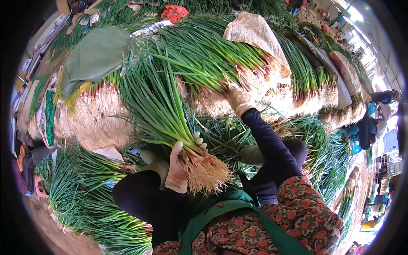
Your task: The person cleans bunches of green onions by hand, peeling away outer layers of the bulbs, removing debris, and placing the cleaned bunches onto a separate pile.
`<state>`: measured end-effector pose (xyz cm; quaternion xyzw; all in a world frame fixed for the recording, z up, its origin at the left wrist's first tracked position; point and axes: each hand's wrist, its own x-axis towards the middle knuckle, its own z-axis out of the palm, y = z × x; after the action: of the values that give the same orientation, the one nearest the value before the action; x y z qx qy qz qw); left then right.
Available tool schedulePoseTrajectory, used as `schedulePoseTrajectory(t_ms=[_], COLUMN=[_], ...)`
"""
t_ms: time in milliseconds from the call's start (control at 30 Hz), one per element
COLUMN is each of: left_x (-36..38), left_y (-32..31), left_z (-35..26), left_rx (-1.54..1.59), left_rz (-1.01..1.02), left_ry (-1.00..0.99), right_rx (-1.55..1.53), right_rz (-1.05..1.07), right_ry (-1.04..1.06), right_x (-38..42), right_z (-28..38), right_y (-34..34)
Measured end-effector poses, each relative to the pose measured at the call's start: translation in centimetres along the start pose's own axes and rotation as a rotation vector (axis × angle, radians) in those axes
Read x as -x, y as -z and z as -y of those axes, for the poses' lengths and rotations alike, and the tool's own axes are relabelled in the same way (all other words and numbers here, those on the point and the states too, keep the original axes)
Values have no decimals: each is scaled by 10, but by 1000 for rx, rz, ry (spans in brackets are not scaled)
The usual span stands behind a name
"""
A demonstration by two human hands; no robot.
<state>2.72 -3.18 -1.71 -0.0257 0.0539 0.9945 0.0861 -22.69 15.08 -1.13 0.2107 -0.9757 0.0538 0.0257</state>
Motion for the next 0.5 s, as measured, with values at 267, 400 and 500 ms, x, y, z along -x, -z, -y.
schedulePoseTrajectory(t_ms=[267,400,500], left_x=[-1,-3,-3], left_y=[-7,-6,2], left_z=[4,7,3], left_rx=[-228,-248,-316], left_rz=[-138,-180,-59], left_ry=[-26,-27,48], right_rx=[-622,-816,-875], right_rz=[605,429,429], right_ry=[390,128,97], right_x=[131,108,84], right_z=[53,70,94], right_y=[-2,16,2])
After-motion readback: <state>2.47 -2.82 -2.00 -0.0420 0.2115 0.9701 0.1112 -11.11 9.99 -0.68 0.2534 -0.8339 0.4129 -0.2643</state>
